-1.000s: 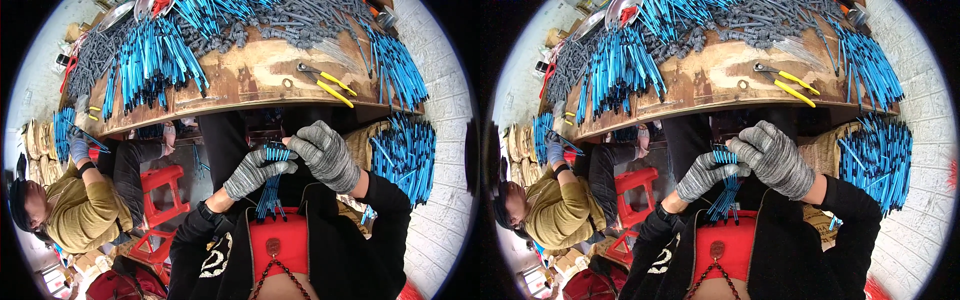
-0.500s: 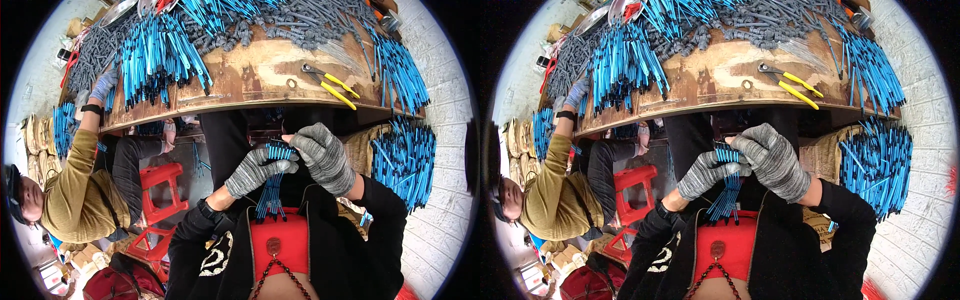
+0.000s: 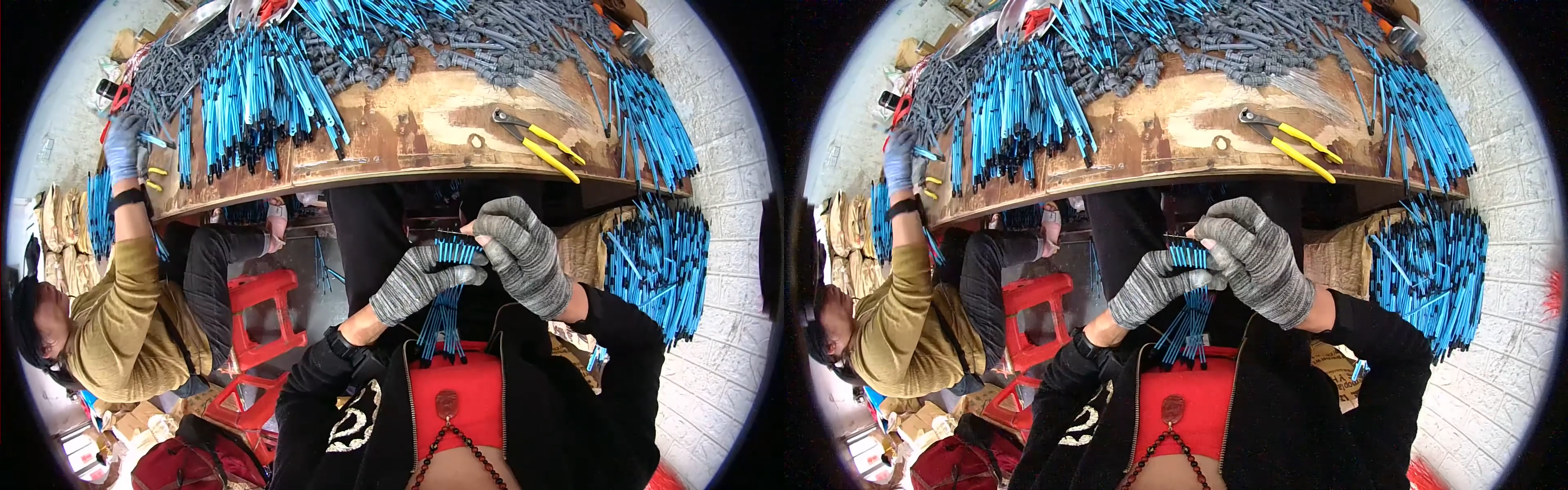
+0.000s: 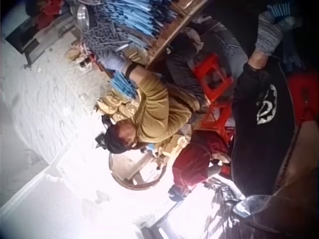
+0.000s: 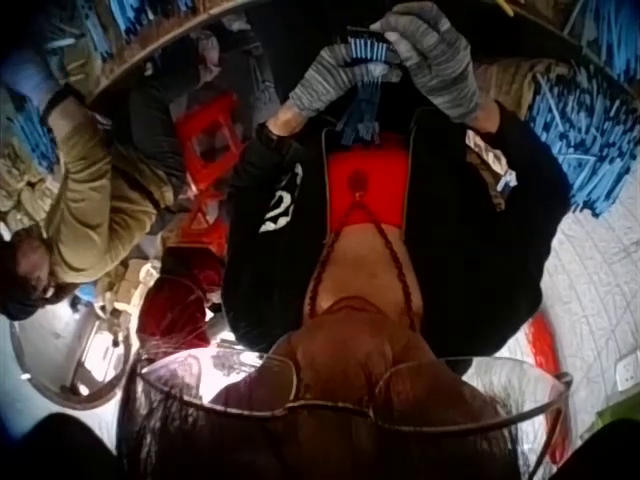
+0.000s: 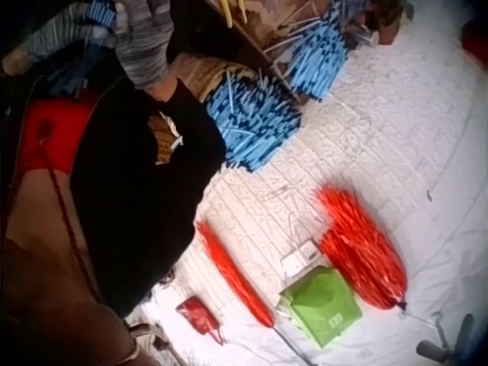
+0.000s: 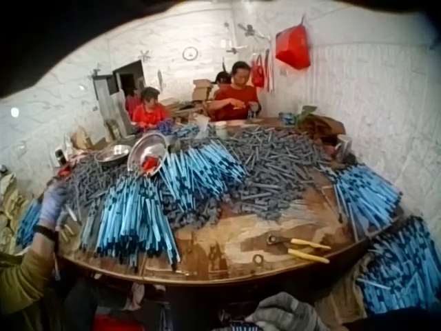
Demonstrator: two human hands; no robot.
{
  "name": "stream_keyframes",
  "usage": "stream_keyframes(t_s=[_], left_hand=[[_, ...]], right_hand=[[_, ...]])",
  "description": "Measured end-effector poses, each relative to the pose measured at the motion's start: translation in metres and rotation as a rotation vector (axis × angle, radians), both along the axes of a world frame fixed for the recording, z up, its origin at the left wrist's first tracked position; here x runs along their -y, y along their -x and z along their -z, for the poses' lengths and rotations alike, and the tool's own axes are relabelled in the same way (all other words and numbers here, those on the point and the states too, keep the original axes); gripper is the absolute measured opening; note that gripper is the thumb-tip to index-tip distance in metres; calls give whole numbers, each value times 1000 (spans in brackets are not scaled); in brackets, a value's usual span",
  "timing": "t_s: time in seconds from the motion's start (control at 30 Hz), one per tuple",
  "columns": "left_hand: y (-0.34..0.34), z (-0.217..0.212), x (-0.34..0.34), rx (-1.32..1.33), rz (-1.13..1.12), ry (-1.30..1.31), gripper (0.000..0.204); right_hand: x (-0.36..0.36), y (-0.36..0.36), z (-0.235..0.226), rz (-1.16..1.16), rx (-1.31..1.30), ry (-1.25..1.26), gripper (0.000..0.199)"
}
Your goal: Bundling blue plastic strips and using pliers to secure or trim them at a workbench.
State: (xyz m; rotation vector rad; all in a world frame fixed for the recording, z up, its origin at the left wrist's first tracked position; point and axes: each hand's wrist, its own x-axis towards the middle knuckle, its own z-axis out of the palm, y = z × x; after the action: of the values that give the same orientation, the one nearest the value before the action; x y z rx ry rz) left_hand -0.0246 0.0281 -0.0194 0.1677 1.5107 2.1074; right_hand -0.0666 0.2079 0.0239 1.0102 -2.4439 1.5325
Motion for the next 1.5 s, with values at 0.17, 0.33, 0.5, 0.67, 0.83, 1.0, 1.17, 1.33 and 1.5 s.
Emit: stream_keyframes(t_s=[0.17,0.33,0.5,0.67,0.83,1.0,1.17,1.33,1.5], left_hand=[[5,-7,-6,-20,6,54,25],[28,0,-8,106,-188,-81,24],[77,-21,-16,-171,-267,-35,24],[93,-25,-17,-299,-348,-8,20],[84,-54,-11,-272,-287,64,20],[87,-76,-7,-295,-104,258,20],[77,-60,-10,-177,-278,62,20],[70,-59,-11,-182,-214,82,19],[81,-52,-7,-447,-250,142,20]], right_hand=[[4,15,-17,-2,-331,-48,11],[-39,71,-42,263,-395,-134,16],[-140,155,-11,458,-278,-813,17],[-123,221,11,440,-366,-923,22],[-123,256,16,356,-75,-935,20],[-132,266,-1,305,83,-895,17],[-117,219,-50,430,275,-218,15],[-115,189,-9,323,334,480,15],[-105,184,18,252,232,182,19]])
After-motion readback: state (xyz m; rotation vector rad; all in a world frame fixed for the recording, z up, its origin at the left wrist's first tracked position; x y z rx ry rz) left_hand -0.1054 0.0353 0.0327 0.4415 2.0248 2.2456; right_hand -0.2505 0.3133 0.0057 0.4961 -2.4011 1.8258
